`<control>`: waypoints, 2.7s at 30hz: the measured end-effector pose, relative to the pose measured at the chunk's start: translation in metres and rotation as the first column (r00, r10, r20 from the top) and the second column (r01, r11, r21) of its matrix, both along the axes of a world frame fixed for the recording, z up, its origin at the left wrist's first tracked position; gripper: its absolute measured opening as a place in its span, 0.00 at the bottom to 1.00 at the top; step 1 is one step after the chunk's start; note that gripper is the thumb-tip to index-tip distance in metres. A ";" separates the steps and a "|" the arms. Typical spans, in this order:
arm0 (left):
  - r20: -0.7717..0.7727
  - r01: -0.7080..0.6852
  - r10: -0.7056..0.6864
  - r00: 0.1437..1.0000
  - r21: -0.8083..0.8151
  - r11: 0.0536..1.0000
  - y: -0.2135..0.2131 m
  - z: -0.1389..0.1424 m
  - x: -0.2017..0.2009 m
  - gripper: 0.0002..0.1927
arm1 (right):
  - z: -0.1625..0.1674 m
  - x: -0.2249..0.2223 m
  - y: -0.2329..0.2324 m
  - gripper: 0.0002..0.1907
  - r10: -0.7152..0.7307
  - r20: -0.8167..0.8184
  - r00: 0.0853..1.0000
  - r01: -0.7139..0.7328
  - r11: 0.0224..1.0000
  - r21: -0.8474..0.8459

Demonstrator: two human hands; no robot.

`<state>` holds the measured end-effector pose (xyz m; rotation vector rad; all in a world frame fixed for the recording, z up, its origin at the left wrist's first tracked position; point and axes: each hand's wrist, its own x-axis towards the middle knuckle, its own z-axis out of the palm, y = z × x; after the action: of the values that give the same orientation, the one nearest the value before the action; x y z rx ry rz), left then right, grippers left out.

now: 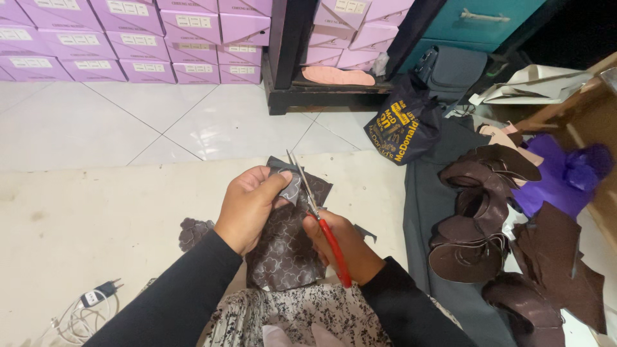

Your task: The person uses red-handled scissors to cut flower-shaped pieces from a brown patterned fabric. They hold the fabric with one hand and cut along the outlines with the other, placing the cut pieces aside.

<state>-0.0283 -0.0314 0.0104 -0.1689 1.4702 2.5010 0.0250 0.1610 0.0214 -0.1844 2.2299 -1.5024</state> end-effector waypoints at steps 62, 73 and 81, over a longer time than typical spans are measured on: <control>-0.051 0.234 -0.264 0.963 -0.325 0.916 -0.025 0.002 -0.005 0.08 | 0.002 0.000 0.016 0.29 0.131 -0.024 0.991 -0.127 0.985 0.118; -0.028 0.295 -0.316 0.948 -0.290 0.910 -0.027 -0.002 -0.006 0.06 | 0.000 -0.002 0.027 0.28 0.142 0.039 0.989 -0.146 0.980 0.136; 0.018 0.330 -0.340 0.940 -0.294 0.897 -0.031 -0.004 -0.010 0.07 | -0.002 -0.008 0.029 0.31 0.205 -0.003 0.979 -0.200 0.959 0.200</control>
<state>-0.0379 -0.0626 0.0062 0.0742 1.7140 2.0163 0.0169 0.1900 0.0193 -0.3576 2.2843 -1.1684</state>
